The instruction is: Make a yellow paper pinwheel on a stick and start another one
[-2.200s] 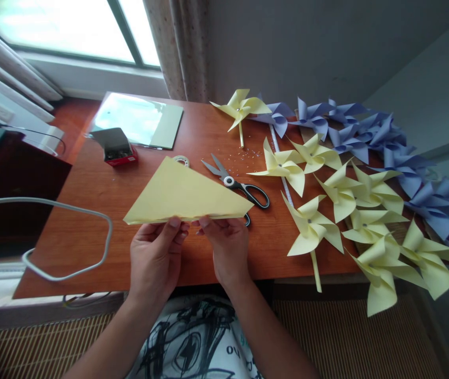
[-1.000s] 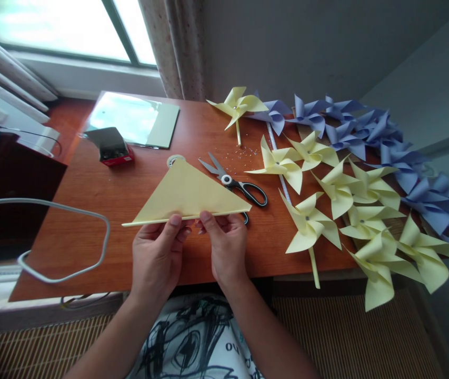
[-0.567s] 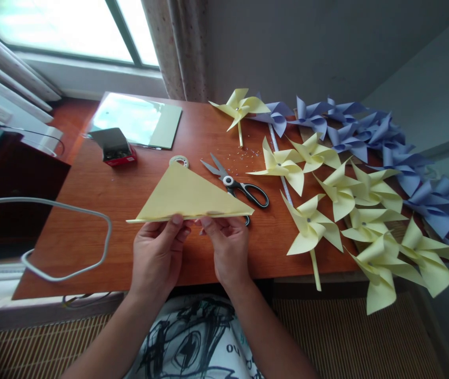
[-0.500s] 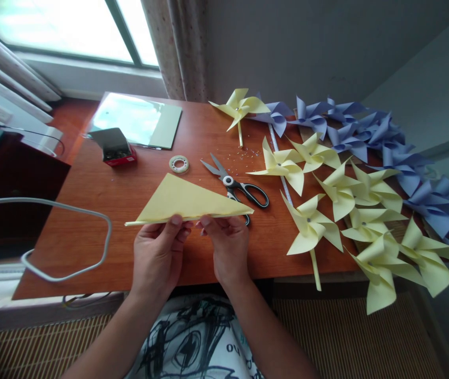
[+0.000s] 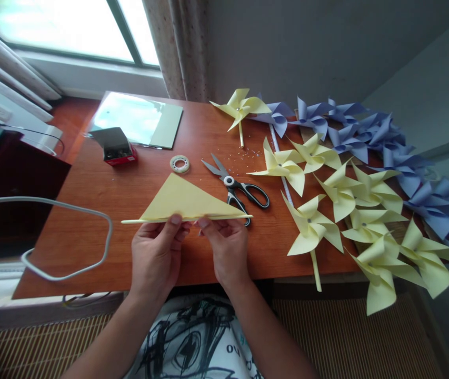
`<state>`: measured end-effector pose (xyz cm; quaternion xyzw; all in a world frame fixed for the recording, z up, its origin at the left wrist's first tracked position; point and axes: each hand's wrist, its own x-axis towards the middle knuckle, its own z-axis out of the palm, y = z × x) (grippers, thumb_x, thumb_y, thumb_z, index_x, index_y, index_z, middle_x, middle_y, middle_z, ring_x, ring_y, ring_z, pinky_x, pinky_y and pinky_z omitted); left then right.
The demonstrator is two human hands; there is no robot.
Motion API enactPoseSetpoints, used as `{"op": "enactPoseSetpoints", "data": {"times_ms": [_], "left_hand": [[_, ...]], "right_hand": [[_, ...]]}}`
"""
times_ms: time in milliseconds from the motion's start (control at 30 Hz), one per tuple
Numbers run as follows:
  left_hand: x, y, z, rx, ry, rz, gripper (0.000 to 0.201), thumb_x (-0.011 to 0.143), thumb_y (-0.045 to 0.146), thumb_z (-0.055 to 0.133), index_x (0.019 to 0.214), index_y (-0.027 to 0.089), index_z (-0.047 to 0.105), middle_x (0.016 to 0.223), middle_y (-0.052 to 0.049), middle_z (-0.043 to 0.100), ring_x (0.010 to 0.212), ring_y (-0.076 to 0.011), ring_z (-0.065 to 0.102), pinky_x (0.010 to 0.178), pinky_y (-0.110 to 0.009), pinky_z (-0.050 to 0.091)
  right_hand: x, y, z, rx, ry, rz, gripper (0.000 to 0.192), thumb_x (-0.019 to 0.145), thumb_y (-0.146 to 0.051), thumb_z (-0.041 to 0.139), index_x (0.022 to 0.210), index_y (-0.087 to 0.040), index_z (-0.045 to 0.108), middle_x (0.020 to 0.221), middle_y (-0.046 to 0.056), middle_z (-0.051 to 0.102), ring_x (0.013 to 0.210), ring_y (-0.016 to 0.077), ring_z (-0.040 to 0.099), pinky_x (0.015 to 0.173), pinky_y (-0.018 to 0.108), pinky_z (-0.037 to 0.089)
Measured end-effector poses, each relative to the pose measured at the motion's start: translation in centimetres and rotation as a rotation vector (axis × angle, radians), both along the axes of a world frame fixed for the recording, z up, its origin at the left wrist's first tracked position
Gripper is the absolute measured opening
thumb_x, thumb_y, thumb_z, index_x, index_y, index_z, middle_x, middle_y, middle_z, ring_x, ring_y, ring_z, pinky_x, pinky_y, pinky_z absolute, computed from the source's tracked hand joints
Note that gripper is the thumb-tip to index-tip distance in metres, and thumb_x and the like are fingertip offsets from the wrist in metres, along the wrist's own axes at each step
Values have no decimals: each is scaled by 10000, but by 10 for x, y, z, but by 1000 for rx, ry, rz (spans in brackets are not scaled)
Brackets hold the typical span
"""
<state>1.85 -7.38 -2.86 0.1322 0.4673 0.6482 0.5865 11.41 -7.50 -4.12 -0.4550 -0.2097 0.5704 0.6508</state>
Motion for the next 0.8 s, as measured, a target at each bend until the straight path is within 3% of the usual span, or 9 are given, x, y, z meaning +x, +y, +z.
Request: {"op": "enactPoseSetpoints", "data": {"times_ms": [233, 533, 800], "left_hand": [[4, -4, 4, 24, 36, -52, 237, 684, 210, 921, 890, 175, 810, 857, -37, 800, 784, -129, 733, 779, -222, 587], [1, -2, 2, -15, 17, -39, 261, 683, 251, 922, 895, 169, 794, 854, -33, 792, 727, -110, 708, 727, -208, 574], [4, -5, 3, 38, 20, -92, 201, 705, 210, 906, 864, 173, 788, 873, -30, 790, 805, -123, 717, 802, -216, 566]], "right_hand": [[-2, 3, 1, -88, -1, -100, 248, 709, -336, 897, 804, -180, 731, 665, -24, 722, 583, 87, 602, 599, 216, 502], [1, -2, -1, -6, 33, 13, 177, 696, -238, 898, 803, -194, 765, 742, -7, 756, 653, 106, 635, 633, 235, 514], [0, -1, -2, -104, -30, -65, 271, 719, -366, 885, 803, -173, 715, 678, -18, 701, 603, 98, 585, 613, 234, 487]]}}
